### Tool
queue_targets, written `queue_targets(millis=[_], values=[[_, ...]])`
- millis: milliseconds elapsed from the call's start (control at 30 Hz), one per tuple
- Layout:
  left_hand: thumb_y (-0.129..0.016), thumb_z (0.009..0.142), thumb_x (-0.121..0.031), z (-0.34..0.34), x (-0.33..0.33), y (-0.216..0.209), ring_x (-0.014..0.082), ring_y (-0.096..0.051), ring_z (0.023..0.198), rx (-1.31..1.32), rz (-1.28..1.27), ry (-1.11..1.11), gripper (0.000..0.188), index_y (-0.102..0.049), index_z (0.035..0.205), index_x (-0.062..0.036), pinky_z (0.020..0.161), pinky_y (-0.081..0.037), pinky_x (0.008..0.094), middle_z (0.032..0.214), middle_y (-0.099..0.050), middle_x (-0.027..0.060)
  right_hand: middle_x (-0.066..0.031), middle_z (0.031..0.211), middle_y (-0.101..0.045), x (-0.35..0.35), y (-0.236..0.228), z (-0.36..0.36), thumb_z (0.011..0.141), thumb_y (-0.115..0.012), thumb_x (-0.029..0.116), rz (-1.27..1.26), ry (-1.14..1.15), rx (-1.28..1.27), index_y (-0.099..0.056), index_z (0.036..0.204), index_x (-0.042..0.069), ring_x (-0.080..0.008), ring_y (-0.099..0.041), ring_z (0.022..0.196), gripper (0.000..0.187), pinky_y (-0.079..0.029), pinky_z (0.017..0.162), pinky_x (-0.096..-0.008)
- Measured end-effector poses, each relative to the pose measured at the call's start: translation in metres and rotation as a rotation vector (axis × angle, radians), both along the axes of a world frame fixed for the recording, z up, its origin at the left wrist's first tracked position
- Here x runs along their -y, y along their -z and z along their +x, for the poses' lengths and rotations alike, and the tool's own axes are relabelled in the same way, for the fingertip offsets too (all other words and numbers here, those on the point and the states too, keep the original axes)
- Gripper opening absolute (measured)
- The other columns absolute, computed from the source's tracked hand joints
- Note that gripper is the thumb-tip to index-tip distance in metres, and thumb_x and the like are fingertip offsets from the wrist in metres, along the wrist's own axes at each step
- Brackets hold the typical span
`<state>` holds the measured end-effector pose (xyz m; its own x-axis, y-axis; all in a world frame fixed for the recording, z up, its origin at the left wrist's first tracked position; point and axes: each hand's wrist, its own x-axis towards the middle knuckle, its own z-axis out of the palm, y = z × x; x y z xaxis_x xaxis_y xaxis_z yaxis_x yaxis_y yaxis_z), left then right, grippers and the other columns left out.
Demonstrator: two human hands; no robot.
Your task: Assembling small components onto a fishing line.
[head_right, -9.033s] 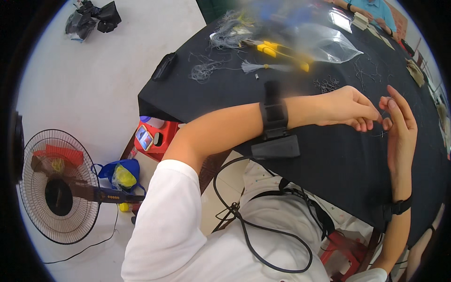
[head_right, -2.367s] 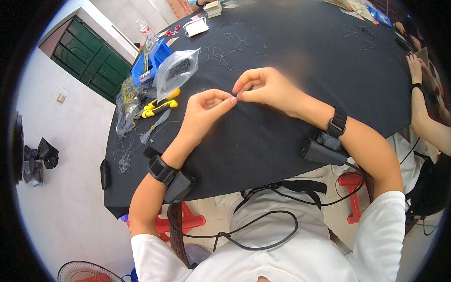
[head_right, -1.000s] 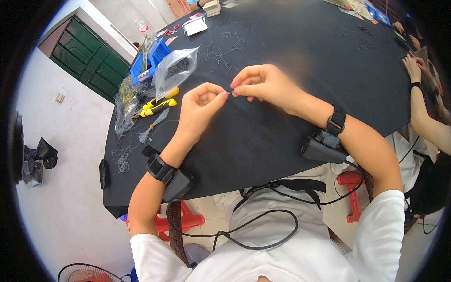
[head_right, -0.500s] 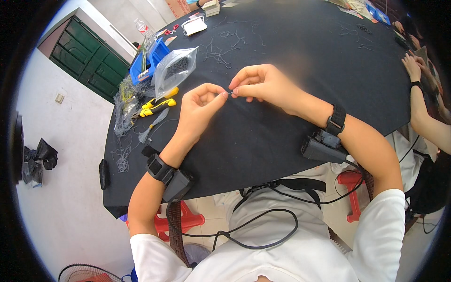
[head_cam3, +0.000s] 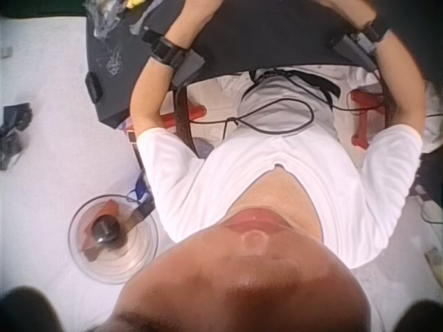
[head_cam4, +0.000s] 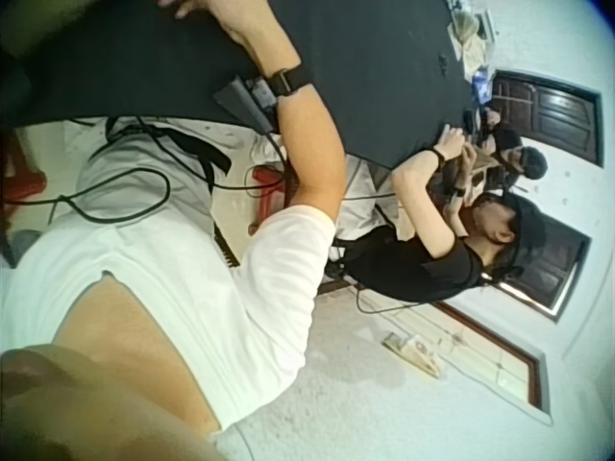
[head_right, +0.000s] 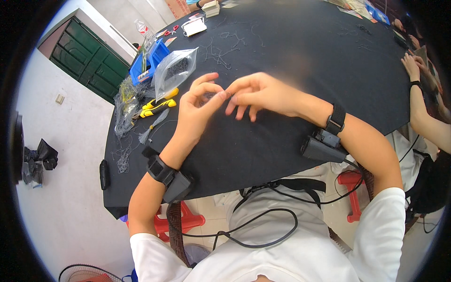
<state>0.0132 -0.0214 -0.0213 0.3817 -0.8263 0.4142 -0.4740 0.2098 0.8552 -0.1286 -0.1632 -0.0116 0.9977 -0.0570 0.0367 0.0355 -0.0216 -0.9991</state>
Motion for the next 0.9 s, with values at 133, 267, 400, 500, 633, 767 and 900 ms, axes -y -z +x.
queue_targets(millis=[133, 267, 400, 500, 633, 767, 900], values=[[-0.068, 0.069, -0.011, -0.02, -0.006, -0.013, 0.0294, -0.039, 0.12, 0.359, -0.12, 0.011, 0.009, -0.066, 0.078, -0.0121, 0.098, -0.031, 0.0416, 0.128, -0.044, 0.0144, -0.0139, 0.11, -0.058, -0.018, -0.009, -0.005, 0.087, -0.046, 0.006, 0.161, -0.153, -0.046, -0.042, 0.125, 0.001, -0.0131, -0.061, 0.082, 0.038, -0.05, 0.063, -0.0223], [-0.07, 0.063, -0.011, -0.033, -0.01, -0.02, 0.0292, -0.04, 0.119, 0.455, -0.152, 0.019, 0.013, -0.066, 0.074, -0.0149, 0.094, -0.033, 0.0408, 0.13, -0.043, 0.0124, -0.0124, 0.112, -0.057, -0.01, -0.002, -0.004, 0.08, -0.043, -0.005, 0.282, -0.272, 0.059, -0.046, 0.122, -0.002, -0.011, -0.056, 0.091, 0.043, -0.046, 0.071, -0.0233], [-0.071, 0.059, -0.011, -0.037, -0.013, -0.021, 0.0282, -0.041, 0.117, 0.534, -0.156, 0.021, 0.015, -0.067, 0.072, -0.0164, 0.088, -0.035, 0.0392, 0.131, -0.043, 0.0092, -0.0128, 0.112, -0.057, -0.008, -0.002, -0.003, 0.08, -0.043, -0.004, 0.272, -0.26, 0.038, -0.048, 0.119, -0.004, -0.0116, -0.057, 0.089, 0.039, -0.046, 0.073, -0.0239], [-0.071, 0.057, -0.011, -0.037, -0.014, -0.022, 0.0278, -0.041, 0.117, 0.593, -0.164, -0.002, 0.016, -0.067, 0.071, -0.0179, 0.089, -0.034, 0.0398, 0.131, -0.043, 0.0079, -0.0204, 0.112, -0.055, -0.01, -0.003, -0.002, 0.082, -0.046, 0.003, 0.361, -0.204, 0.002, -0.048, 0.118, -0.005, -0.0219, -0.061, 0.091, 0.037, -0.051, 0.074, -0.0293], [-0.072, 0.055, -0.011, -0.038, -0.014, -0.024, 0.028, -0.04, 0.118, 0.633, -0.175, 0.019, 0.017, -0.067, 0.069, -0.0186, 0.091, -0.031, 0.039, 0.132, -0.043, 0.0081, -0.016, 0.113, -0.056, -0.01, -0.003, -0.005, 0.085, -0.04, 0.006, 0.427, -0.33, -0.058, -0.046, 0.122, -0.003, -0.0178, -0.058, 0.096, 0.038, -0.047, 0.076, -0.0277], [-0.073, 0.053, -0.011, -0.04, -0.014, -0.027, 0.0277, -0.04, 0.118, 0.797, -0.233, 0.022, 0.017, -0.065, 0.066, -0.0183, 0.095, -0.027, 0.0363, 0.129, -0.046, 0.0069, -0.0183, 0.115, -0.054, -0.008, -0.006, -0.004, 0.09, -0.042, 0.014, 0.653, -0.238, 0.03, -0.044, 0.123, -0.004, -0.0238, -0.06, 0.097, 0.038, -0.052, 0.073, -0.0311], [-0.073, 0.053, -0.011, -0.044, -0.015, -0.028, 0.0259, -0.042, 0.113, 0.852, -0.237, 0.058, 0.017, -0.064, 0.065, -0.0179, 0.093, -0.027, 0.035, 0.119, -0.052, 0.0018, -0.0054, 0.106, -0.058, 0.003, 0.0, -0.003, 0.091, -0.047, 0.023, 0.608, -0.05, 0.127, -0.048, 0.121, 0.002, -0.014, -0.058, 0.093, 0.036, -0.045, 0.075, -0.0271]])
